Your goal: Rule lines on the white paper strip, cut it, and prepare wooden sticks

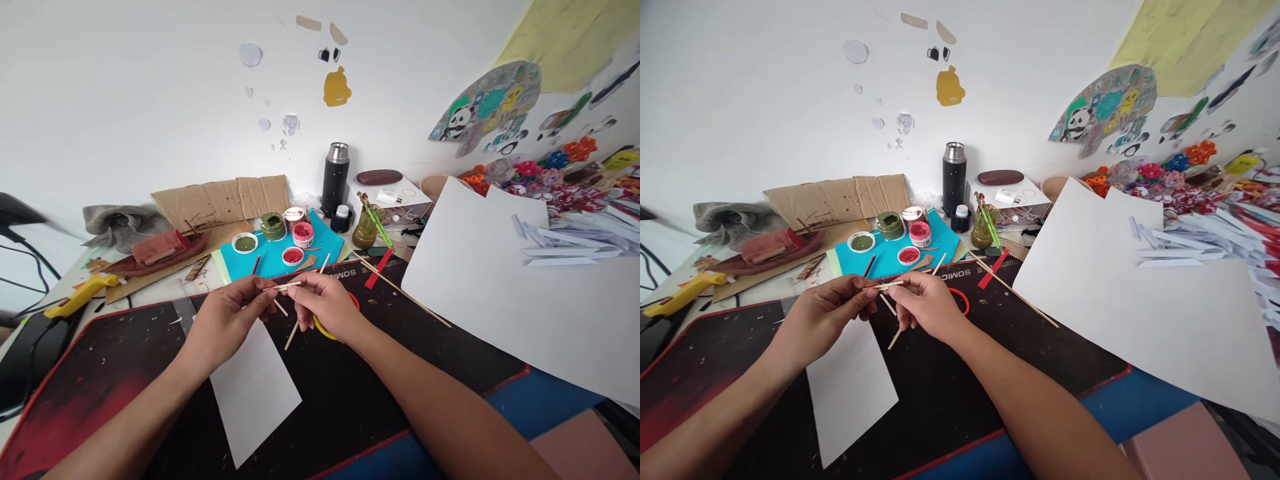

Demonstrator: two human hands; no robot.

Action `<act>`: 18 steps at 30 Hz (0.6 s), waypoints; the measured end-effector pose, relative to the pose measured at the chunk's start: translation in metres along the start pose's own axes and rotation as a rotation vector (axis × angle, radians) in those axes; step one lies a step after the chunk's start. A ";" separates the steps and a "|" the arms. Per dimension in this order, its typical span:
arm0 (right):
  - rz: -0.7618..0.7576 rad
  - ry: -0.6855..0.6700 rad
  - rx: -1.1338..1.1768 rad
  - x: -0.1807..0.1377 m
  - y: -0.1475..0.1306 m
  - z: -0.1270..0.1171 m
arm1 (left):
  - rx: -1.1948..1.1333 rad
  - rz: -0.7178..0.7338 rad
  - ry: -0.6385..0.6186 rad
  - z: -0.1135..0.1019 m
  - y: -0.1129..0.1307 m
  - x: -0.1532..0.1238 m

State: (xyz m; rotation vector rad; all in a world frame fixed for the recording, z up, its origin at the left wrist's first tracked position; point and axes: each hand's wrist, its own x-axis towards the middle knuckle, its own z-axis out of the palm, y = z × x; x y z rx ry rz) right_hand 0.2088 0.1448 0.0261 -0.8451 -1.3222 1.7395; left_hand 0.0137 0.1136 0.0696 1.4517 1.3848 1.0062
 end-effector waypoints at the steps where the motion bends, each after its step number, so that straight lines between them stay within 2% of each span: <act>1: -0.001 0.001 -0.006 0.000 0.000 0.000 | -0.003 -0.001 -0.005 0.000 0.000 0.000; 8: 0.006 0.012 0.014 0.000 -0.002 0.001 | -0.052 -0.024 -0.083 0.002 -0.001 0.003; 18: -0.007 0.028 0.051 0.001 0.002 0.003 | 0.122 0.095 0.018 0.004 0.006 -0.010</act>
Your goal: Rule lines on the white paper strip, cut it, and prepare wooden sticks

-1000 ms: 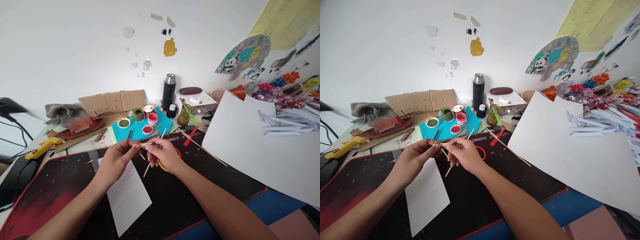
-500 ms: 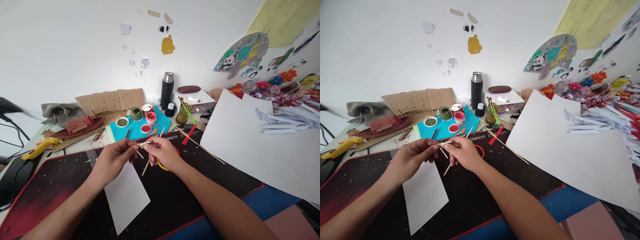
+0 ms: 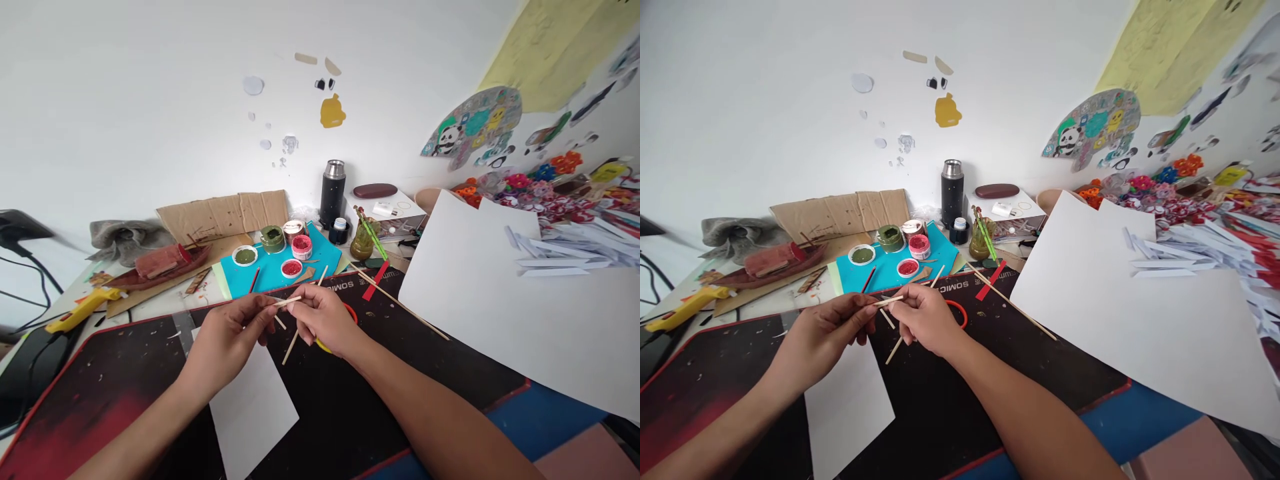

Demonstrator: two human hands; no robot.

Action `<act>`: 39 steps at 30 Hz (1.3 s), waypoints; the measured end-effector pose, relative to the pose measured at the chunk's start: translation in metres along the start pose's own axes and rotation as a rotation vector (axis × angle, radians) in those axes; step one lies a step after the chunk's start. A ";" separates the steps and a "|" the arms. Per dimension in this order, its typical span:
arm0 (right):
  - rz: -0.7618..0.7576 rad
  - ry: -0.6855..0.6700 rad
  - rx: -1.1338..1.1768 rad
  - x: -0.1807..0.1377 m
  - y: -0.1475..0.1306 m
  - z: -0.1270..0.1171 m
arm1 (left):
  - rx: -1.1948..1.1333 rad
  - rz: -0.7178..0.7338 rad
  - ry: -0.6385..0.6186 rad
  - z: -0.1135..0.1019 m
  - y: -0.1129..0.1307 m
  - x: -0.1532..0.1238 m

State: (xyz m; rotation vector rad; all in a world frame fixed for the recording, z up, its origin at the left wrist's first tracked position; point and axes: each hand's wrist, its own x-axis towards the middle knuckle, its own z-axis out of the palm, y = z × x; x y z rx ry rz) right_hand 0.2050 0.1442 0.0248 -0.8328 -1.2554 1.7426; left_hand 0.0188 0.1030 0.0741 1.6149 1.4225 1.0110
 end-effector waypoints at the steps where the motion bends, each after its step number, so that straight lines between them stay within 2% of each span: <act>1: 0.006 0.001 0.008 0.000 0.000 0.001 | 0.033 0.022 0.021 0.001 0.000 -0.001; 4: 0.015 0.005 0.016 0.000 0.000 0.002 | 0.069 0.039 0.034 0.002 -0.001 -0.002; 16: -0.025 0.012 -0.077 -0.002 -0.002 0.004 | -0.179 -0.148 -0.100 0.004 -0.007 0.004; 31: -0.069 0.082 -0.149 -0.005 -0.001 0.010 | -0.069 -0.126 -0.031 0.008 -0.006 -0.001; 39: -0.062 0.145 -0.166 -0.005 -0.001 0.017 | -0.187 -0.200 -0.058 0.009 -0.007 0.001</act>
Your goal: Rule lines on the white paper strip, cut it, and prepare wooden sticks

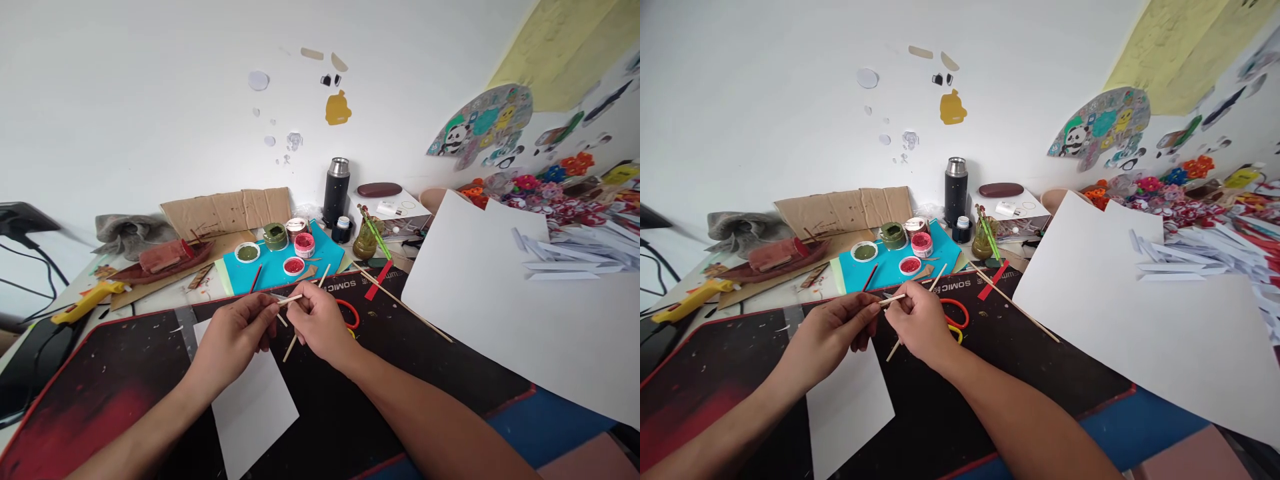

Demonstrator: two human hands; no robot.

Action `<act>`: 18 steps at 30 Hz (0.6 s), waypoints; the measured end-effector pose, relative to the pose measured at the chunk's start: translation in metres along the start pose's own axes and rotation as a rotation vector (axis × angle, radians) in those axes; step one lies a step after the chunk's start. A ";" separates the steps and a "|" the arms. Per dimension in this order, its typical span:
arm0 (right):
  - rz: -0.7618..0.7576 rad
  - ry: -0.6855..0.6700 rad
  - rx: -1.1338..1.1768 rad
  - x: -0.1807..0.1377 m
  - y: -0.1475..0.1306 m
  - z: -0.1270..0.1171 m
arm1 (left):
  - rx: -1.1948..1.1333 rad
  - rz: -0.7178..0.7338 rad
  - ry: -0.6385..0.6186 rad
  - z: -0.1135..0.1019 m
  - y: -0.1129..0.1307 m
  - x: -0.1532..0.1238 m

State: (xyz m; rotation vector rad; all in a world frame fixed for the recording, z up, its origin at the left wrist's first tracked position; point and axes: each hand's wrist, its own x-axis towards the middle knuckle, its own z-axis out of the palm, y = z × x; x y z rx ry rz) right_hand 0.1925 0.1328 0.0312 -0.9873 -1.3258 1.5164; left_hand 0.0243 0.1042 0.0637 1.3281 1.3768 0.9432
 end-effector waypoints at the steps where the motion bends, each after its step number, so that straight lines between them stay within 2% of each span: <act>1: -0.003 0.002 0.003 0.000 0.000 0.001 | -0.023 -0.013 -0.011 0.000 0.000 0.001; 13: -0.033 -0.026 0.052 -0.003 -0.004 0.001 | -0.342 -0.211 -0.085 0.002 0.000 0.005; 18: -0.050 -0.068 0.060 -0.001 0.000 -0.004 | -0.383 -0.229 -0.084 0.004 -0.001 0.006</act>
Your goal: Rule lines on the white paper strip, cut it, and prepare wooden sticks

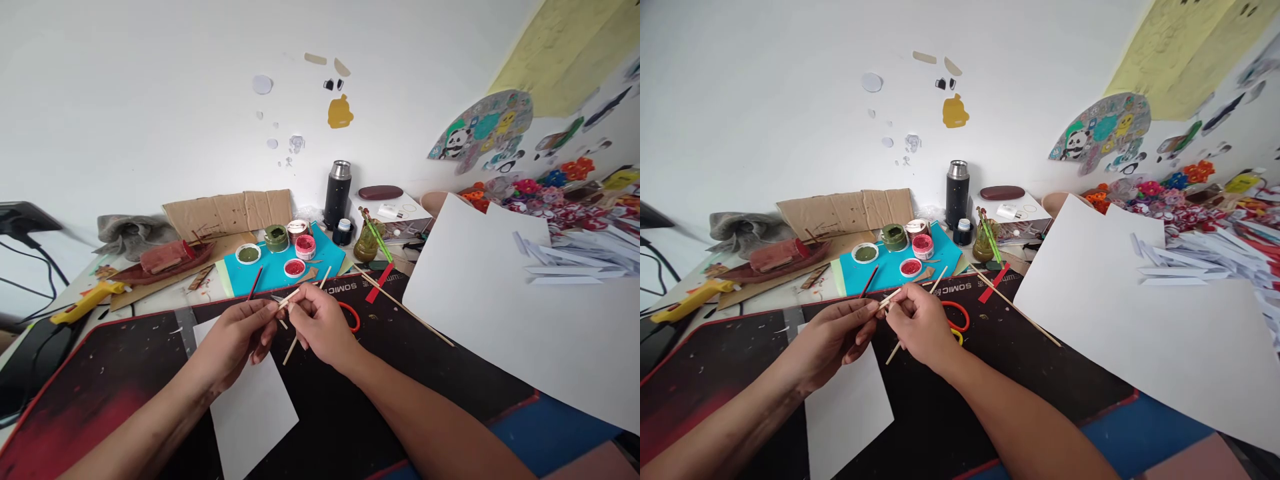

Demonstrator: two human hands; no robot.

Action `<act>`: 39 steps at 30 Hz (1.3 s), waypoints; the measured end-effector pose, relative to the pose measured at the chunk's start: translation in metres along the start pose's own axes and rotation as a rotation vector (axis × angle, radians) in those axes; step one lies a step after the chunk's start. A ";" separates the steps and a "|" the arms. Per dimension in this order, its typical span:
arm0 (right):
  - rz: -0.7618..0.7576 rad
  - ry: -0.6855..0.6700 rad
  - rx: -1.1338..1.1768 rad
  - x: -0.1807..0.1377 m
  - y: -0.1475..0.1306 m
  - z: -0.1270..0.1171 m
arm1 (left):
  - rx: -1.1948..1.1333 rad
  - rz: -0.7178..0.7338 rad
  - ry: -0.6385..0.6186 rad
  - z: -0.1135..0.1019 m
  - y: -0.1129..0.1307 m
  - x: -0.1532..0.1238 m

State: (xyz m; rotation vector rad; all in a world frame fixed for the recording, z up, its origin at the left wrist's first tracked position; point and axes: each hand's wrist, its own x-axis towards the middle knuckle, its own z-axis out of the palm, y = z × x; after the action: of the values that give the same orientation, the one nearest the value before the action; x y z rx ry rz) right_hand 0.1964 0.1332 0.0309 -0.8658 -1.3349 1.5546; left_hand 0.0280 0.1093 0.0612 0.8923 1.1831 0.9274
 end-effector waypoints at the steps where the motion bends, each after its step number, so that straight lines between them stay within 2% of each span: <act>1: 0.004 -0.014 0.009 0.001 0.001 -0.001 | -0.001 0.006 0.004 0.000 0.000 0.000; 6: 0.003 -0.064 0.021 0.002 0.000 -0.007 | 0.004 0.005 -0.012 -0.002 0.001 -0.001; 16: -0.023 -0.074 -0.042 -0.001 -0.010 -0.007 | 0.059 -0.031 -0.077 -0.002 0.005 -0.005; 24: 0.017 -0.068 0.006 0.002 -0.001 -0.008 | 0.242 0.133 -0.040 -0.006 0.006 -0.006; 30: 0.061 -0.153 0.045 0.002 -0.002 -0.010 | 0.313 0.176 -0.031 -0.007 0.008 -0.004; 39: 0.053 -0.122 0.022 0.003 0.001 -0.010 | 0.497 0.247 0.029 -0.001 0.005 -0.007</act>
State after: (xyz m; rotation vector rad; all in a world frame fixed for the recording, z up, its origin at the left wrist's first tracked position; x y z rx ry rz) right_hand 0.2043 0.1395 0.0286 -0.8092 -1.3879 1.6836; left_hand 0.0255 0.1045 0.0679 1.4525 1.3772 0.8544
